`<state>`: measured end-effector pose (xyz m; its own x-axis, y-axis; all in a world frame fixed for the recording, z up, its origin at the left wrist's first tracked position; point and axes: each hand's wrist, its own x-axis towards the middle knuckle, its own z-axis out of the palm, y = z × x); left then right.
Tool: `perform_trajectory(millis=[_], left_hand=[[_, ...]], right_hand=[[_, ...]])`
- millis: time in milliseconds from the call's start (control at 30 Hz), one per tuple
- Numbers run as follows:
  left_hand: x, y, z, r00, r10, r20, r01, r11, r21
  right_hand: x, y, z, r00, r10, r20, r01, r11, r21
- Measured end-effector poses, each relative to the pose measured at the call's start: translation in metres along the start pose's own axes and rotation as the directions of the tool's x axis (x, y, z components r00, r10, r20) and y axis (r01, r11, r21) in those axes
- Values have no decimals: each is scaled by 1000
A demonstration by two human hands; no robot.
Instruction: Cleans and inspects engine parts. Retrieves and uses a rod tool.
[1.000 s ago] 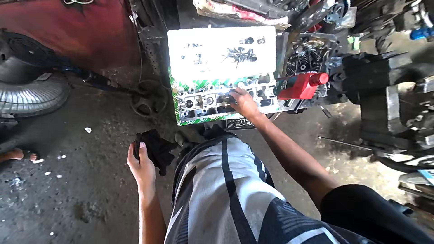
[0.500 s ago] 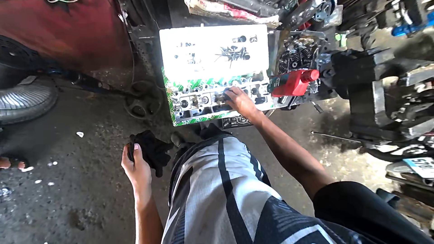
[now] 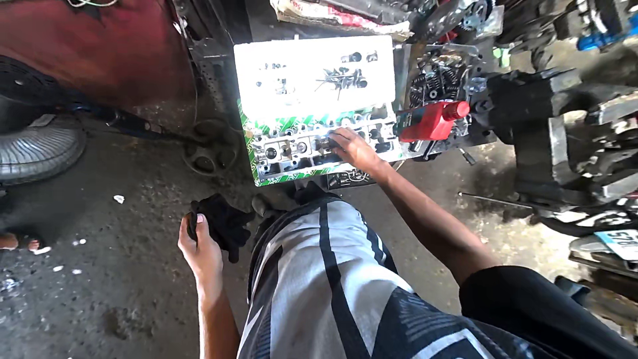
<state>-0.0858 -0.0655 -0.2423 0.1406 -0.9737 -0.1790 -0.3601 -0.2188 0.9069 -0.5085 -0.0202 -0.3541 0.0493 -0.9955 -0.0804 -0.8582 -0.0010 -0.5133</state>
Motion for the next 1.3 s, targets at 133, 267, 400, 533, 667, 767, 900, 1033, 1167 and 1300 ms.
perform_trajectory(millis=[133, 267, 400, 533, 667, 767, 900, 1033, 1167, 1300], left_hand=[[0, -4, 0, 1000, 8, 9, -8, 1000, -20], [-1, -4, -1, 1000, 17, 11, -17, 1000, -21], [-2, -6, 0, 1000, 16, 23, -15, 1000, -9], [-3, -7, 2, 1000, 12, 12, -12, 1000, -2], [-4, -6, 3, 1000, 10, 7, -10, 1000, 0], [-5, -6, 3, 1000, 14, 10, -14, 1000, 0], [-7, -9, 4, 1000, 16, 2, -16, 1000, -1], [-8, -8, 6, 1000, 12, 4, -12, 1000, 2], [-9, -6, 6, 1000, 22, 0, -22, 1000, 4], [-9, -7, 5, 1000, 31, 1, -31, 1000, 0]], right_hand=[[-3, -7, -1, 993, 115, 22, -114, 992, -45], [-5, -19, 0, 961, 277, -19, -278, 959, -47], [2, -12, -2, 968, 250, 30, -250, 968, 21], [1, -5, -3, 977, 209, 52, -212, 975, 60], [2, -8, -4, 965, 249, 81, -251, 968, 22], [1, -9, 0, 981, 195, 20, -195, 981, -11], [-1, -5, 2, 993, 116, 9, -116, 993, -11], [3, -3, 1, 989, 142, 42, -142, 990, 0], [-2, -13, 0, 984, 181, 2, -181, 984, -3], [5, -8, 1, 977, 208, 53, -208, 978, -16]])
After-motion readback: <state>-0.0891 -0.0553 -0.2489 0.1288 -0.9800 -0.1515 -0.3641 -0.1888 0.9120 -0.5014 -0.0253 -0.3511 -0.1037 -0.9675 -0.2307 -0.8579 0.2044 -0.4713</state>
